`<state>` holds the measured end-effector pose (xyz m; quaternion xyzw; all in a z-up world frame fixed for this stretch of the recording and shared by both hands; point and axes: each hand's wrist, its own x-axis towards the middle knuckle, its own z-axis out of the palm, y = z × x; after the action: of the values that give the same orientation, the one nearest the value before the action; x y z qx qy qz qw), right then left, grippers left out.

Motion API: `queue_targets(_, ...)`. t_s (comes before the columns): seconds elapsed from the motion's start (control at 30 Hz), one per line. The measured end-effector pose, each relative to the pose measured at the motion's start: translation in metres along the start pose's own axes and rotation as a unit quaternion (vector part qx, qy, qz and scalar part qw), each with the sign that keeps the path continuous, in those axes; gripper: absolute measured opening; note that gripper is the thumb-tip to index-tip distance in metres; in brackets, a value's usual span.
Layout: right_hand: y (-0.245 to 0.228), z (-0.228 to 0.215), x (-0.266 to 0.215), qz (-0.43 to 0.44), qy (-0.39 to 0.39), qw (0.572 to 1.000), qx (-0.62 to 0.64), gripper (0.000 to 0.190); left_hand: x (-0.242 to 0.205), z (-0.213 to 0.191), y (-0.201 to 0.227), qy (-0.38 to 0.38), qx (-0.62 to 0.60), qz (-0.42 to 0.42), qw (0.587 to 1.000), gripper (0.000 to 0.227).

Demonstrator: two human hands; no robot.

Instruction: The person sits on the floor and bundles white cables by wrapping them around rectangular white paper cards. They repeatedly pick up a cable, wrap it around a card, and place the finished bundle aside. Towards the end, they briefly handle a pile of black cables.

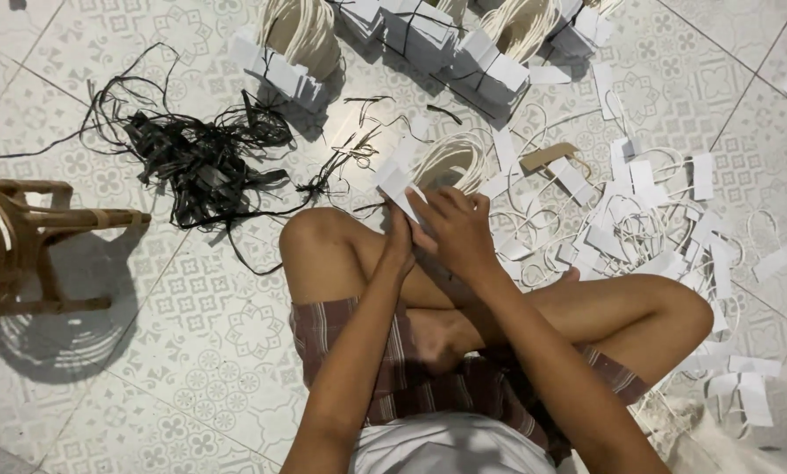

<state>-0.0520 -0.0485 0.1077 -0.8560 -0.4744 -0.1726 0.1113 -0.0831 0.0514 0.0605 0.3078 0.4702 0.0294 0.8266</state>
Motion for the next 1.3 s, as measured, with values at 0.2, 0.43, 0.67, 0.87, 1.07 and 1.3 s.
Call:
queue_targets(0.2,-0.016,-0.023,0.012,0.035,-0.036,0.998,0.037,0.042,0.021,-0.025,-0.031,-0.127,-0.084,0.105,0.983,0.106)
queue_targets(0.43,-0.017,-0.04,0.019,-0.049,0.031,0.997,0.04,0.039,0.005,-0.034,0.001,-0.134,-0.124,0.054,0.982,0.054)
queue_targets(0.67,0.037,0.023,-0.018,0.142,0.096,0.961,0.219,0.054,0.0,-0.031,0.074,-0.073,-0.183,0.137,0.971,0.044)
queue_targets(0.87,0.073,0.064,-0.067,0.221,-0.352,0.894,0.168,0.084,0.006,-0.031,0.107,-0.047,-0.135,0.156,0.977,0.065)
queue_targets(1.07,0.13,0.055,-0.093,0.232,-0.435,0.864,0.1,0.079,-0.021,-0.013,0.127,-0.032,-0.125,0.141,0.982,0.066)
queue_targets(1.3,0.214,0.077,-0.156,0.29,-0.454,0.842,0.043,0.085,-0.018,-0.004,0.121,-0.062,-0.091,0.137,0.984,0.057)
